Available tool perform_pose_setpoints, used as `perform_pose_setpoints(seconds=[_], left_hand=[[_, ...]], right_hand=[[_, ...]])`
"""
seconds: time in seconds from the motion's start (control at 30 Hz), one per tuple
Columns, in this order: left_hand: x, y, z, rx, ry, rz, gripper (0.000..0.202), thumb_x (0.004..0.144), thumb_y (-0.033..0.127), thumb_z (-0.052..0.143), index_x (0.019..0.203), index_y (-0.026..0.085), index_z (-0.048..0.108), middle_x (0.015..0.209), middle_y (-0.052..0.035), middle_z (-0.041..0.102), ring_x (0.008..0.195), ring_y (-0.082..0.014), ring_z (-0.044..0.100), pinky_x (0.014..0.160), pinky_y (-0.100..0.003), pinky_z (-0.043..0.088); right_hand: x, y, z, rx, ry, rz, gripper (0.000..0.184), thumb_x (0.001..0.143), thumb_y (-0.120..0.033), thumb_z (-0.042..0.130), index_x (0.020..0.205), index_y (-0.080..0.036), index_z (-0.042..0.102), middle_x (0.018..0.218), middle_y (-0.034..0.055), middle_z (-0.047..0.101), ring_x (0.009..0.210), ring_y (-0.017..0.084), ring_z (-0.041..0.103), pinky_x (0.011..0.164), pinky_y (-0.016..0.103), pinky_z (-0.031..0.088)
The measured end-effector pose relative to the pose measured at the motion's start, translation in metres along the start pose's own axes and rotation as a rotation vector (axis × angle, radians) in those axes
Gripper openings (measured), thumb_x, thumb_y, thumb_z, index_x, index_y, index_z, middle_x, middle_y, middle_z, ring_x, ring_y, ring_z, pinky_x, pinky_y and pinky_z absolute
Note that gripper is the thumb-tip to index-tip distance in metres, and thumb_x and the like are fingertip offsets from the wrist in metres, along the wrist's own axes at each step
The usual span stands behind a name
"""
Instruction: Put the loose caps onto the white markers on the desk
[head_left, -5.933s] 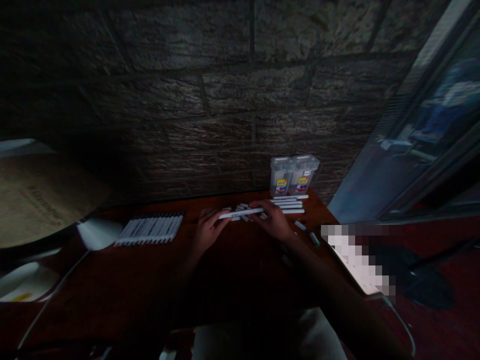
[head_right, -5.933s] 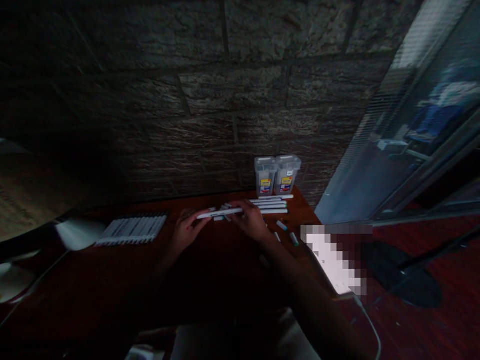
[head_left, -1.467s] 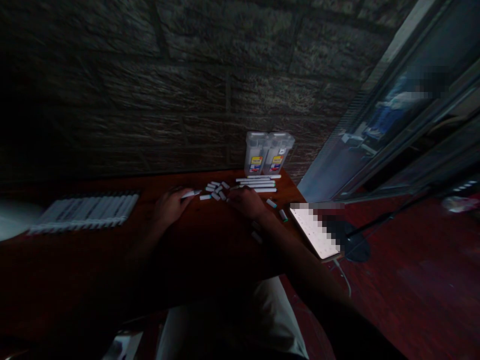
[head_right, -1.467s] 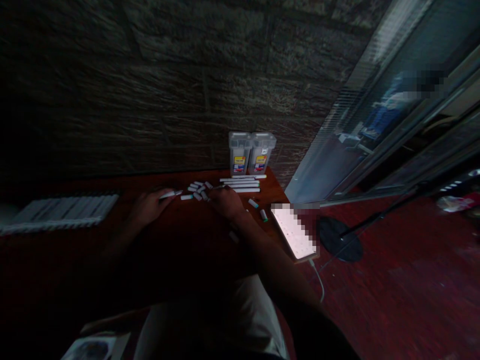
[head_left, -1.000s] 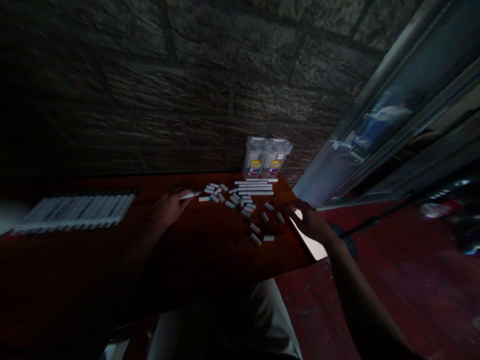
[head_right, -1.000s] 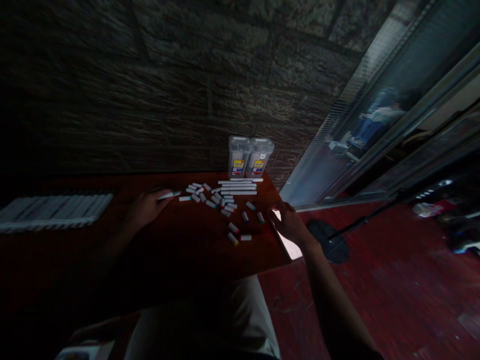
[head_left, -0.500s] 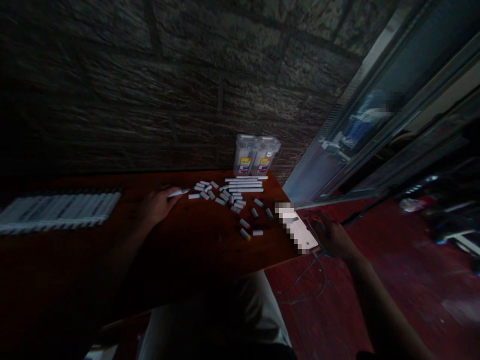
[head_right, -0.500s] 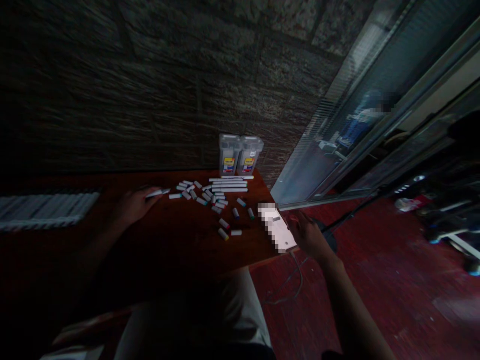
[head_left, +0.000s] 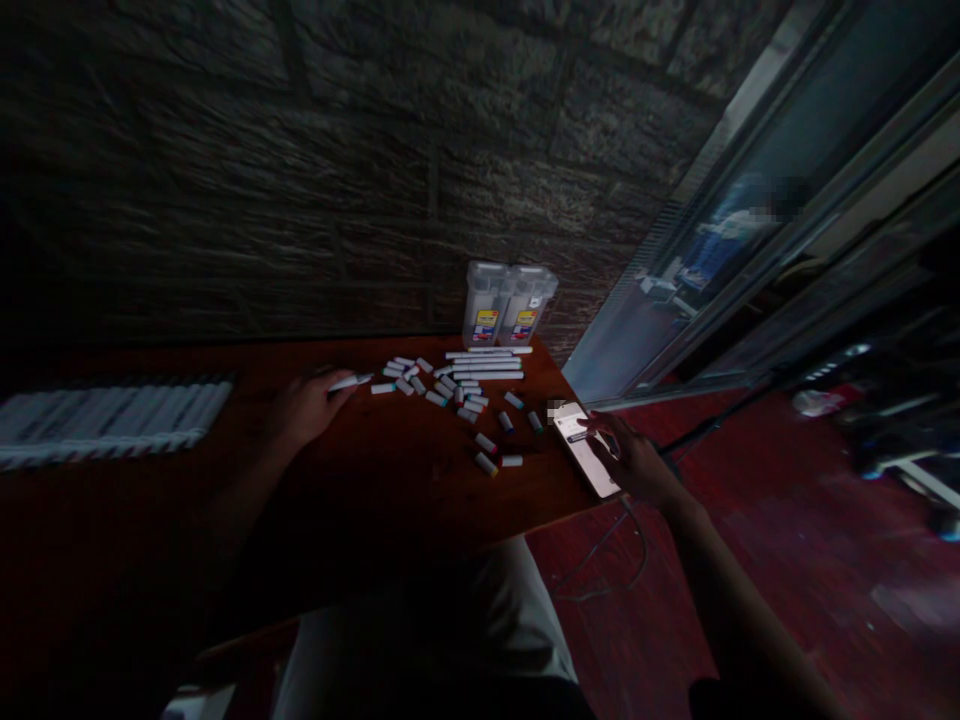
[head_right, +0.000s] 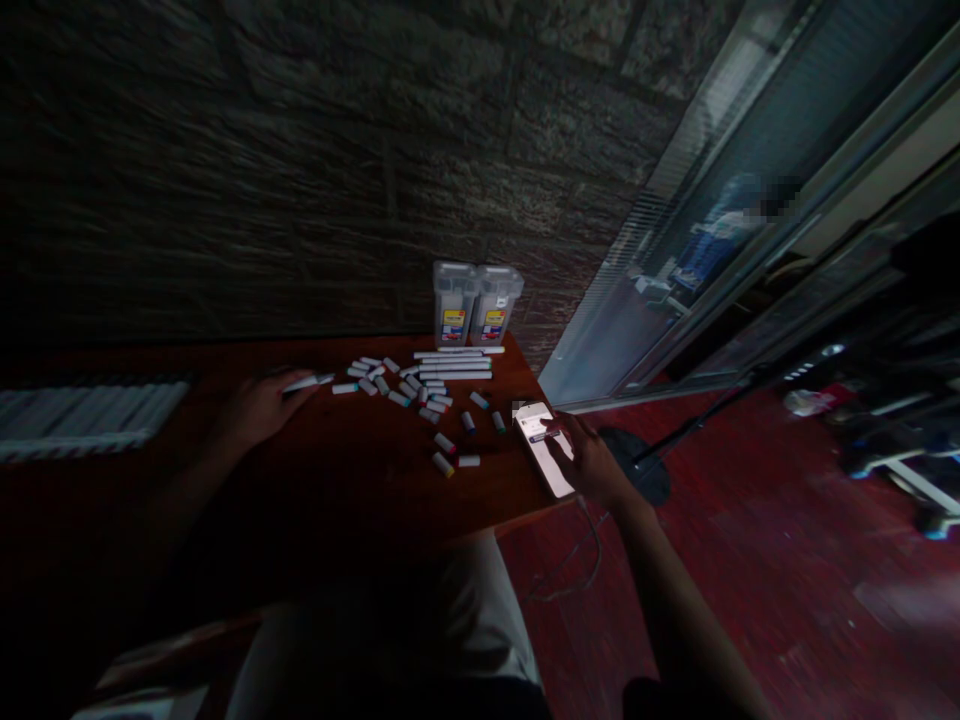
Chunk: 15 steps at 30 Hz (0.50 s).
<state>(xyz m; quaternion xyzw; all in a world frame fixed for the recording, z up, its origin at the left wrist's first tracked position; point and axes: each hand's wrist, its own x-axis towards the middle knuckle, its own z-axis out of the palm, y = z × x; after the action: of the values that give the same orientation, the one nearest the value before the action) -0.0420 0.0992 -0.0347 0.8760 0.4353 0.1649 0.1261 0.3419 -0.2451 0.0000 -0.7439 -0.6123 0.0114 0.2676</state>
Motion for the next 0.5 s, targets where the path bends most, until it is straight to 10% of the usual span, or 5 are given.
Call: perform_pose_setpoints(seconds=[0.5], left_hand=[[-0.003,0.007,-0.005,0.033,-0.047,-0.030,0.042,0.101,0.037,0.048,0.134,0.018,0.066,0.137,-0.0059,0.063,0.125,-0.0252,0.060,0.113,-0.039,0.048]], right_hand=[[-0.037,0.000,-0.009,-0.052,0.056,-0.030,0.021,0.103,-0.035,0.048,0.109,-0.020,0.062,0.118,0.0107,0.073,0.109,0.021,0.071,0.092,0.034,0.059]])
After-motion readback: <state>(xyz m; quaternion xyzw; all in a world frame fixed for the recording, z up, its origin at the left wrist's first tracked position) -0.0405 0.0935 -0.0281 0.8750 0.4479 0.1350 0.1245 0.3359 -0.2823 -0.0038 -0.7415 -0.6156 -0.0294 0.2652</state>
